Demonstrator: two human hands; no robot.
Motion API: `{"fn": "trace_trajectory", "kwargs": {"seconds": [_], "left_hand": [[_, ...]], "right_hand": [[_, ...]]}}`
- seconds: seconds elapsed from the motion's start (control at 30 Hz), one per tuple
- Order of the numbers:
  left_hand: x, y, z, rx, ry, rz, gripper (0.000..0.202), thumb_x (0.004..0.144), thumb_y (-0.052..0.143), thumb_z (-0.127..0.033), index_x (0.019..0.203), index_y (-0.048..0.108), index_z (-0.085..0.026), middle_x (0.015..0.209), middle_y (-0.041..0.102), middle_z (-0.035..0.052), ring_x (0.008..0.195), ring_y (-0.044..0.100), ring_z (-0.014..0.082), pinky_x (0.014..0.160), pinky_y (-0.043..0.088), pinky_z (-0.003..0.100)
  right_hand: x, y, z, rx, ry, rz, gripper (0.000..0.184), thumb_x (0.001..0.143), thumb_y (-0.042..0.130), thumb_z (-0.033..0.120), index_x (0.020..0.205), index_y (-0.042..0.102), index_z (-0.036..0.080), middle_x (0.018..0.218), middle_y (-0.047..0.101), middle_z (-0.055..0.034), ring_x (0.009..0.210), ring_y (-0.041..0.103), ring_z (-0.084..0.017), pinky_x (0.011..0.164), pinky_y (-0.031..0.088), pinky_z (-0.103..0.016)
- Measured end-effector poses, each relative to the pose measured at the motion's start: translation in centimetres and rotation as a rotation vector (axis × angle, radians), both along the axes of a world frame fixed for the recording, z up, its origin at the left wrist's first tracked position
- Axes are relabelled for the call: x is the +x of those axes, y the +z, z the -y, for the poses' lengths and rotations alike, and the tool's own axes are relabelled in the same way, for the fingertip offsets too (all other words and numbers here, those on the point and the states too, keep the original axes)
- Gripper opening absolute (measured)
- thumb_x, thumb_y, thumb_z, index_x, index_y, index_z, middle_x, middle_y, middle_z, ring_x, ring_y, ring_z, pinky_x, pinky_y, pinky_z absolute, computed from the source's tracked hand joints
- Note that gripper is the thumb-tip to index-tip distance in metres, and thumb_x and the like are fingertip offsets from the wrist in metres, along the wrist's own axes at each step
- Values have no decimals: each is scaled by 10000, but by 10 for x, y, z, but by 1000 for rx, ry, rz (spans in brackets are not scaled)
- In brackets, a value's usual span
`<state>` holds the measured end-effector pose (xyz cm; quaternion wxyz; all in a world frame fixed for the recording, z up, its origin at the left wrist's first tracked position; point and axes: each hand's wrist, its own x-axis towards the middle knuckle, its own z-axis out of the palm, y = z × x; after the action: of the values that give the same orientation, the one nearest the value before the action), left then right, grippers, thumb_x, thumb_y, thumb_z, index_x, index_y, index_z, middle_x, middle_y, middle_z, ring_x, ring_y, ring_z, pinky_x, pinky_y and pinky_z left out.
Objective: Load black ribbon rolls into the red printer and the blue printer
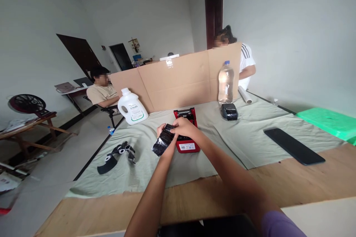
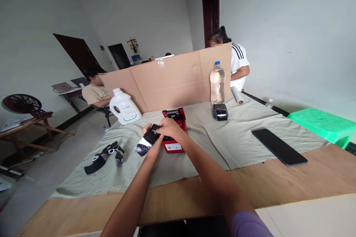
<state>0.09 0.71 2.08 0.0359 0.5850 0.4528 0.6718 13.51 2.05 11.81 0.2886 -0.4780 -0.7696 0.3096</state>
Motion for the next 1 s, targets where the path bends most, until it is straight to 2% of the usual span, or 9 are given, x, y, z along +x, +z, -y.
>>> {"fn": "trace_trajectory", "kwargs": {"seconds": [0.1,0.2,0.37,0.5,0.67,0.8,0.9,1.0], "left_hand": [[1,2,2,-3,-7,-4,602,768,793,-466,1229,479,-240,1137,539,62,1076,572,223,1031,481,439],[3,3,3,0,-41,7,596,786,773,-512,1230,478,-246,1139,543,73,1076,576,234,1029,486,480],[4,0,1,22,-81,43,648,745,793,-568,1201,470,-239,1082,559,88,967,608,238,950,532,514],[5,-2,-4,69,-22,37,655,708,818,-569,1155,477,-231,1043,555,74,953,611,239,927,539,519],[7,-3,-4,107,81,-19,590,747,794,-494,1183,512,-214,1057,572,88,957,600,257,901,529,503],[4,2,5,161,141,-263,571,729,794,-419,1189,552,-182,1102,602,124,1065,568,311,974,458,516],[0,7,13,124,39,-489,485,759,737,-358,1197,591,-208,1144,633,122,1131,552,322,1006,403,501],[-1,10,17,73,-16,-566,337,802,659,-284,1136,635,-248,1101,669,89,1114,562,299,1001,378,469]], "right_hand": [[0,-1,0,-7,-2,-13,76,737,742,240,710,721,171,709,700,-14,720,624,-165,604,386,-229],[0,-1,2,-5,-21,-8,86,723,755,241,691,713,173,675,686,-9,711,613,-166,591,375,-229],[5,3,5,-13,-16,17,94,724,744,242,703,712,156,685,680,-7,696,606,-152,580,362,-229],[4,5,6,-13,24,57,97,742,729,231,693,710,149,666,666,-3,678,601,-139,570,355,-224],[1,7,6,44,16,102,101,751,720,208,670,699,151,645,655,-13,654,584,-142,559,343,-230],[15,7,-2,126,1,208,113,751,708,186,641,701,162,640,663,-19,644,586,-148,566,332,-243],[34,5,-11,152,-39,283,97,731,696,146,638,713,165,661,683,-36,673,612,-172,603,352,-257],[49,-1,-19,157,-106,363,63,715,694,110,703,740,151,753,725,-83,768,651,-219,660,387,-269]]}}
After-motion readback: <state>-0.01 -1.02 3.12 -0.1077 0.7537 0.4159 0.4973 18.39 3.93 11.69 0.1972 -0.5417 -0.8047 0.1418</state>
